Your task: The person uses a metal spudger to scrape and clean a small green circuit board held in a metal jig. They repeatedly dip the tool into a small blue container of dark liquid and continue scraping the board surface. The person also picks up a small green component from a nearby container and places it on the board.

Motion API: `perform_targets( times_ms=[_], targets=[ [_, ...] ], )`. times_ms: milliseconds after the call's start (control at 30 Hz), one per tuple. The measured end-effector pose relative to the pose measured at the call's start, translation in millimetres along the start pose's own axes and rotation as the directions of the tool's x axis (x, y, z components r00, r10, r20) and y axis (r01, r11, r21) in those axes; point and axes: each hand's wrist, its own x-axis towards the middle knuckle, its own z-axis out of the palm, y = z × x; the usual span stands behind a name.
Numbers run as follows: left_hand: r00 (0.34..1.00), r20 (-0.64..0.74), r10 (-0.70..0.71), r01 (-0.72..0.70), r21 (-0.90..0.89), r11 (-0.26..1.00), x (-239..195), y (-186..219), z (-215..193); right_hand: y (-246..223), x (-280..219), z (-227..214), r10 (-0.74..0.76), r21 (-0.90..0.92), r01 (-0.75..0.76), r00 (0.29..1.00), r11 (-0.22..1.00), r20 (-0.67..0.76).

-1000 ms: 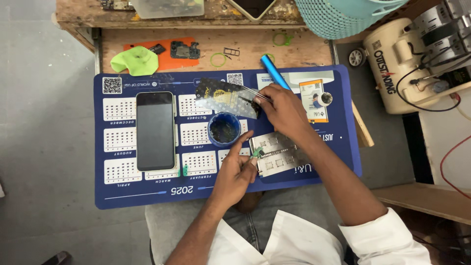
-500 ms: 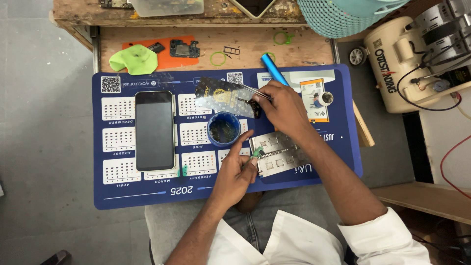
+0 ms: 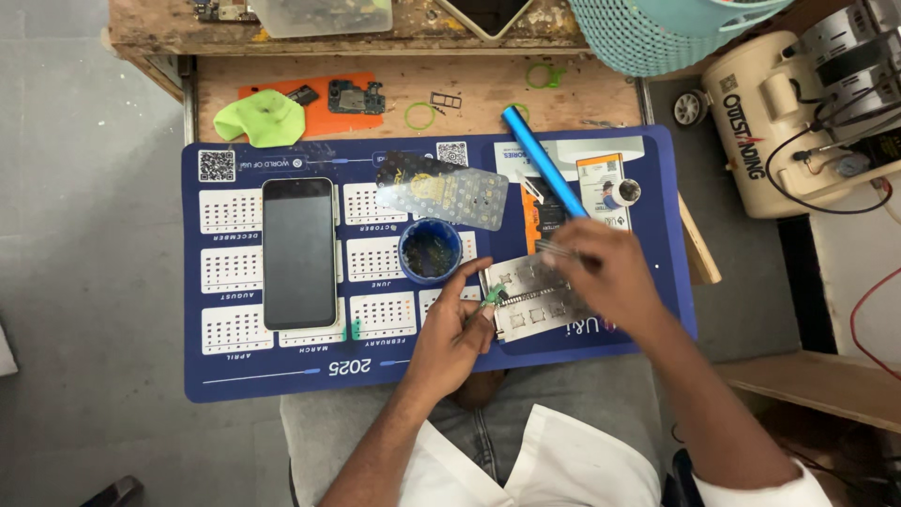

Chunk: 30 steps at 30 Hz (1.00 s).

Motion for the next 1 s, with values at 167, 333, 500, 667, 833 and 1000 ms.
perform_targets(
  times_ms=[167,333,500,667,833,1000],
  targets=[
    [1.000,0.003,0.005,-0.005,-0.038,0.999,-0.2,-2.0,1.7,0.5,-52.6,-4.6,-0.249,-0.225,0.268,0.962,0.937,0.109],
    [1.000,0.004,0.015,-0.014,-0.051,0.999,0.5,-3.7,2.6,3.8,-77.2,8.5,-0.161,-0.296,0.187,0.981,0.937,0.112],
    [1.000,0.003,0.011,-0.011,-0.053,0.999,0.3,-4.5,2.2,6.1,-85.8,15.9,-0.179,-0.340,0.208,0.977,0.917,0.115],
    [1.000,0.014,0.018,-0.017,-0.066,0.998,-0.4,-4.9,2.0,4.7,-89.7,24.1,-0.175,-0.363,0.202,0.979,0.910,0.107],
    [1.000,0.014,0.013,-0.012,-0.023,1.000,-0.8,-3.6,1.5,2.7,-87.7,33.8,-0.209,-0.281,0.198,0.978,0.939,-0.009],
    [1.000,0.020,0.018,-0.017,-0.022,1.000,-0.9,-2.8,1.6,-5.0,-83.6,43.0,-0.079,-0.262,0.062,0.995,0.963,-0.053]
  ],
)
